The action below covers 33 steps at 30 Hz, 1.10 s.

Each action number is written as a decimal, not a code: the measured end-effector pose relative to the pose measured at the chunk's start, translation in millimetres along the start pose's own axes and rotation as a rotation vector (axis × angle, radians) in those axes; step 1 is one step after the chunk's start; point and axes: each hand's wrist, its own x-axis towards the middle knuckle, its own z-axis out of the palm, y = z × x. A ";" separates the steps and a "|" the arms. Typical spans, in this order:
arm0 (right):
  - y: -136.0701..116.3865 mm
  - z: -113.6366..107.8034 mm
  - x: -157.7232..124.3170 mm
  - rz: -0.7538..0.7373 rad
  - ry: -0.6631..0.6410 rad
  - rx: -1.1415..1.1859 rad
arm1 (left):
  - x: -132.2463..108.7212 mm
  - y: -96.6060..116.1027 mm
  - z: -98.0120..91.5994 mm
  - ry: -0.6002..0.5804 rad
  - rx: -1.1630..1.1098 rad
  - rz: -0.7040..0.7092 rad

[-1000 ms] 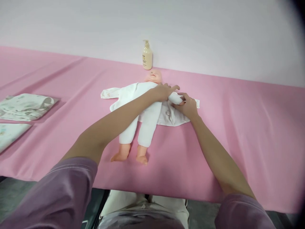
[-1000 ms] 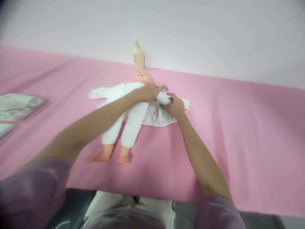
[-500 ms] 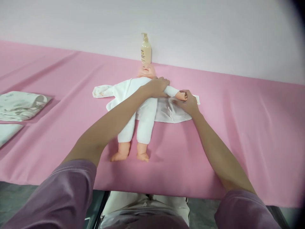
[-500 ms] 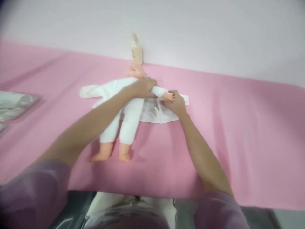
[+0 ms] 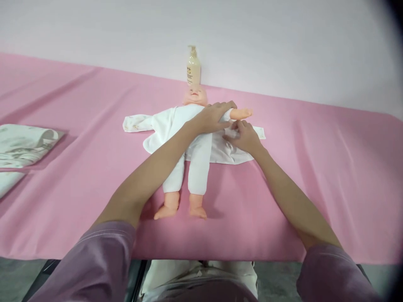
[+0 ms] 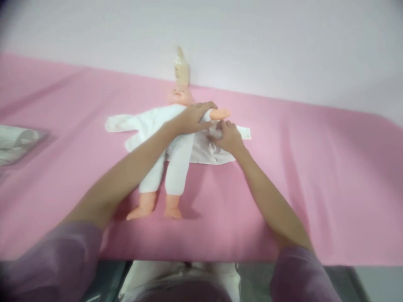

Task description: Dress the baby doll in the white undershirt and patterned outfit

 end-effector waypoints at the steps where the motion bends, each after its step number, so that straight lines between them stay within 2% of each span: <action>1: -6.5 1.2 4.2 -0.009 -0.025 -0.071 | 0.3 1.0 -0.6 0.005 -0.027 -0.011; 5: -28.2 5.8 23.3 0.064 -0.116 -0.194 | 2.8 2.5 -2.8 0.018 -0.122 -0.023; 8: -32.5 7.0 31.4 0.077 -0.124 -0.210 | 4.1 3.9 -4.1 0.006 -0.157 -0.044; 13: -11.5 -0.7 35.8 -0.005 -0.066 -0.073 | 0.7 14.7 -9.8 -0.018 -0.125 -0.122; 16: 4.8 -14.5 39.7 0.048 0.057 0.072 | -0.6 21.2 -12.1 -0.055 -0.076 -0.131; 18: 10.3 -24.7 41.5 0.072 0.094 0.136 | 0.0 23.0 -11.0 -0.094 -0.035 -0.139; 22: 7.9 -37.5 41.4 0.053 0.083 0.181 | 3.1 21.8 -4.1 -0.105 0.054 -0.195; 26: 4.4 -39.7 41.3 0.082 0.075 0.238 | 6.1 20.1 0.4 -0.127 0.122 -0.242; 33: 9.1 -37.2 41.6 0.118 0.116 0.378 | 11.8 19.1 4.4 -0.316 0.274 -0.222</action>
